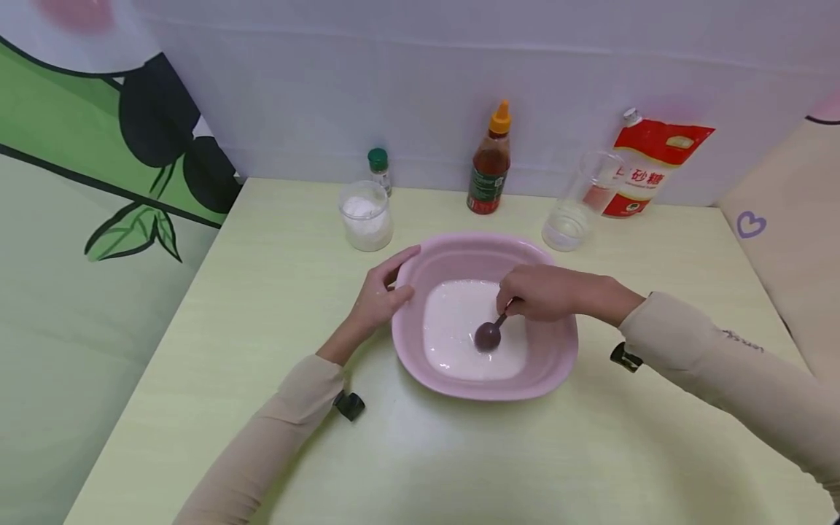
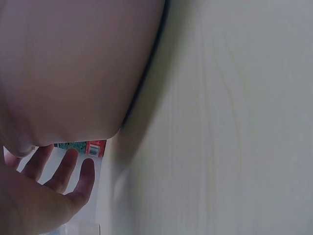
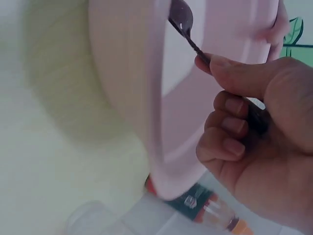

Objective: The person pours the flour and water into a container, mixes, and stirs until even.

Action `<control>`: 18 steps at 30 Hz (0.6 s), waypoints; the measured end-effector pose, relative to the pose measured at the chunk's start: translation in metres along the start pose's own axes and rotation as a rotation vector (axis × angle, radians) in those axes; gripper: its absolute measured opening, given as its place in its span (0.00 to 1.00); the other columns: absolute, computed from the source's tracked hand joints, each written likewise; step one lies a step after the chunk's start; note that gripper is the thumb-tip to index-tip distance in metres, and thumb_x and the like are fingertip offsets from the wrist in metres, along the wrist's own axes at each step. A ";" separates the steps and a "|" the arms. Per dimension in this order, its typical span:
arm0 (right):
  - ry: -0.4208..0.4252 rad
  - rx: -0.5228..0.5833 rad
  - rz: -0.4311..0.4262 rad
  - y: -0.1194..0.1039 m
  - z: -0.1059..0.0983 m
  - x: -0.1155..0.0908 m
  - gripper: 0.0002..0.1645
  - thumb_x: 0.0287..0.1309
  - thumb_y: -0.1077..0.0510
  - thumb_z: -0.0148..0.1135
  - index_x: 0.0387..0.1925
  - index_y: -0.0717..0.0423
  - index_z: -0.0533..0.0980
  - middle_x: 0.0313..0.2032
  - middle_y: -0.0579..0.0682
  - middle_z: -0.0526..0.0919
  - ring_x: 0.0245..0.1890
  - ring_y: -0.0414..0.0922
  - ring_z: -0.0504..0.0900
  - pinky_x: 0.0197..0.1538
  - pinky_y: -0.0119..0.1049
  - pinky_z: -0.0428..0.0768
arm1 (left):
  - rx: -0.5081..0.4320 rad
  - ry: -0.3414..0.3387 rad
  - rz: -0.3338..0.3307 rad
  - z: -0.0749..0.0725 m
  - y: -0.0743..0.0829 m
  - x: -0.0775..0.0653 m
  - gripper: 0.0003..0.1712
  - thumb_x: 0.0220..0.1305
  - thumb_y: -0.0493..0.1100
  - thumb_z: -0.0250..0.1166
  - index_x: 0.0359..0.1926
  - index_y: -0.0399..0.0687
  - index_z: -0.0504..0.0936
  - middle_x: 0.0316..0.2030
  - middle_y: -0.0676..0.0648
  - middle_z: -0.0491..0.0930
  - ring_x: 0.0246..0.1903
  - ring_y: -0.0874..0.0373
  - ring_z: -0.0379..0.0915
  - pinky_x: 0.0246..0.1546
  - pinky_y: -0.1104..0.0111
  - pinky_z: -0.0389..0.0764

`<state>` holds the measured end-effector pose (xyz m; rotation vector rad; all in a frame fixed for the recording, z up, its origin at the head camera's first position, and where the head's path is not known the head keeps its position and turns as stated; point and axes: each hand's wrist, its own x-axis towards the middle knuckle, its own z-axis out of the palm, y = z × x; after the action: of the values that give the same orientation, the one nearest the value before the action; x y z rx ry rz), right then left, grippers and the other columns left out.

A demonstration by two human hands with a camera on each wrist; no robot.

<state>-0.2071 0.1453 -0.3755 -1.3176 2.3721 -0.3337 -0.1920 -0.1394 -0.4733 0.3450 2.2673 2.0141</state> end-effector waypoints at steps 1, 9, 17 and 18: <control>0.000 -0.012 0.029 0.003 -0.002 -0.003 0.11 0.58 0.69 0.63 0.33 0.52 0.87 0.31 0.44 0.86 0.36 0.42 0.81 0.44 0.38 0.82 | -0.001 0.000 -0.001 0.000 0.000 0.000 0.41 0.52 0.28 0.56 0.71 0.43 0.69 0.71 0.39 0.68 0.58 0.38 0.74 0.47 0.60 0.88; 0.084 -0.114 0.159 0.020 -0.016 -0.004 0.16 0.59 0.70 0.59 0.39 0.53 0.87 0.37 0.49 0.89 0.39 0.49 0.83 0.49 0.49 0.84 | -0.008 -0.005 -0.006 0.001 0.001 0.000 0.42 0.51 0.28 0.56 0.71 0.43 0.69 0.71 0.39 0.67 0.59 0.37 0.74 0.48 0.59 0.88; 0.145 -0.096 0.113 0.023 -0.010 0.019 0.11 0.62 0.64 0.62 0.43 0.53 0.86 0.41 0.50 0.89 0.45 0.51 0.84 0.54 0.51 0.82 | -0.013 -0.007 -0.002 0.001 -0.001 -0.001 0.41 0.52 0.29 0.56 0.71 0.43 0.69 0.71 0.39 0.68 0.58 0.38 0.74 0.47 0.60 0.88; 0.144 -0.087 0.103 0.021 -0.008 0.023 0.10 0.62 0.64 0.62 0.43 0.53 0.86 0.41 0.50 0.89 0.44 0.50 0.84 0.53 0.50 0.82 | -0.015 -0.008 -0.003 0.000 -0.001 -0.001 0.41 0.51 0.29 0.56 0.71 0.44 0.68 0.71 0.39 0.68 0.59 0.37 0.74 0.47 0.60 0.88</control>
<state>-0.2378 0.1369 -0.3826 -1.2408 2.5903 -0.3075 -0.1912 -0.1394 -0.4747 0.3478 2.2463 2.0236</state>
